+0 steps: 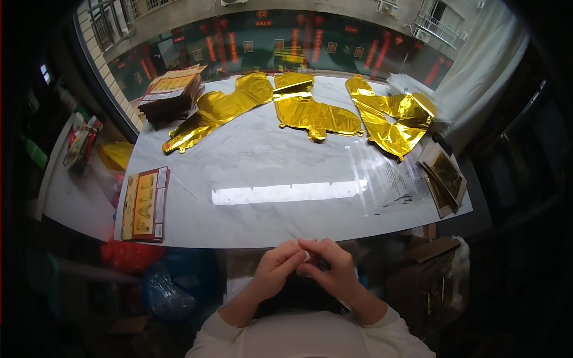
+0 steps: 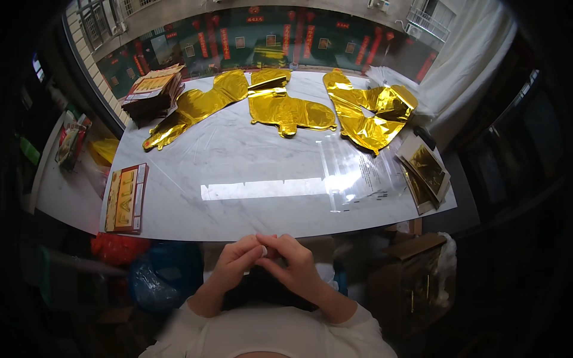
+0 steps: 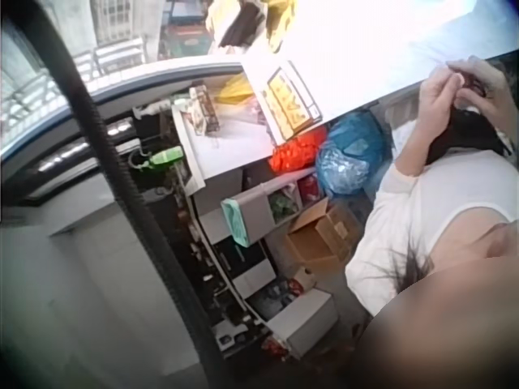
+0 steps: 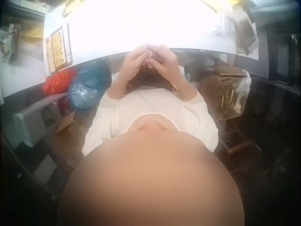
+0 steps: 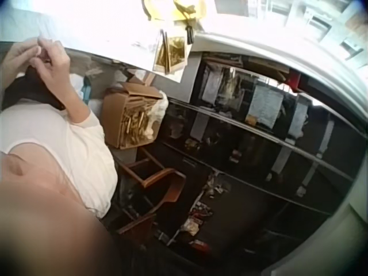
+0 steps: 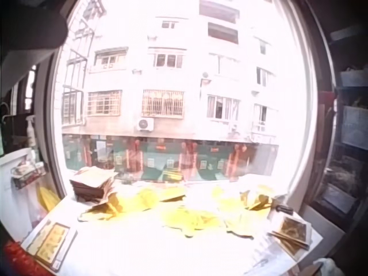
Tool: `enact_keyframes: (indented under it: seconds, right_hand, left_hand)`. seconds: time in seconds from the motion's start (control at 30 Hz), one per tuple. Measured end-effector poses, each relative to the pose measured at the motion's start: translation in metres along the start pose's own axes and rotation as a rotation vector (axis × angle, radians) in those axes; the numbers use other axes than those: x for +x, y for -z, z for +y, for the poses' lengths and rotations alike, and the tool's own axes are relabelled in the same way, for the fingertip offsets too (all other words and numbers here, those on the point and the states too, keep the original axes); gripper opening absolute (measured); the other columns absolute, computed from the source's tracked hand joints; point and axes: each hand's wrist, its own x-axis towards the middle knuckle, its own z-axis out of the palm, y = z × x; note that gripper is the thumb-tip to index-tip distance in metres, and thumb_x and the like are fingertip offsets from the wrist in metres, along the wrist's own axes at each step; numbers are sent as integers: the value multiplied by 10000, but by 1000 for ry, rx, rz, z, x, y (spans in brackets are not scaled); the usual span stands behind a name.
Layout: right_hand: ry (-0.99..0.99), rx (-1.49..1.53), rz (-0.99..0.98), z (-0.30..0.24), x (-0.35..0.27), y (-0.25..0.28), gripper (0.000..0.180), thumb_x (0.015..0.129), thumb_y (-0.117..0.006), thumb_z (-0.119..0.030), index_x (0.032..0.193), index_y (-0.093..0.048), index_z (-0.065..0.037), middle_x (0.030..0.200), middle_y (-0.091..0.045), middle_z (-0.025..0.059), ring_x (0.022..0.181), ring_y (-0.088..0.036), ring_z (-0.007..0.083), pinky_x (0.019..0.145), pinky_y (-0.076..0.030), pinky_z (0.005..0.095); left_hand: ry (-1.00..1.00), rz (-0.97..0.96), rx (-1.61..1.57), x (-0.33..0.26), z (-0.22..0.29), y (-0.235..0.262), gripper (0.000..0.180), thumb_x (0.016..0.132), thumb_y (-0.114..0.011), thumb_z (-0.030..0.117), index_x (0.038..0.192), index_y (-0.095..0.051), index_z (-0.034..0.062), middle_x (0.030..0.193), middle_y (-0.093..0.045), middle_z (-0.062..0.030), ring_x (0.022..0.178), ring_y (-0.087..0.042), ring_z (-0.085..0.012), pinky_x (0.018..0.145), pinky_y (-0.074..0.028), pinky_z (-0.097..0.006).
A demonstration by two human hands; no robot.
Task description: The person picks up a bundle of white string and repeatedly separates a single strand to tie it into a loop by hand.
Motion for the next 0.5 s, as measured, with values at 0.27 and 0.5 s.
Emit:
enact_keyframes:
  seconds: [0.27, 0.5]
  right_hand:
    - [157, -62, 117, 11, 3, -1, 231, 779, -762, 21, 999, -732, -42, 879, -653, 97, 783, -667, 198, 689, -540, 267]
    - [479, -373, 138, 8, 5, -11, 280, 696, -808, -19, 959, -751, -97, 931, -644, 45, 819, -608, 215, 699, -500, 317]
  left_hand:
    - [383, -98, -547, -2, 3, 10, 286, 987, -553, 104, 1238, -620, -15, 1053, -632, -21, 861, -556, -83, 762, -440, -201]
    - [329, 163, -596, -5, -18, 7, 304, 954, -589, 53, 1247, -612, -28, 1134, -668, -133, 1013, -643, -179, 873, -526, -291]
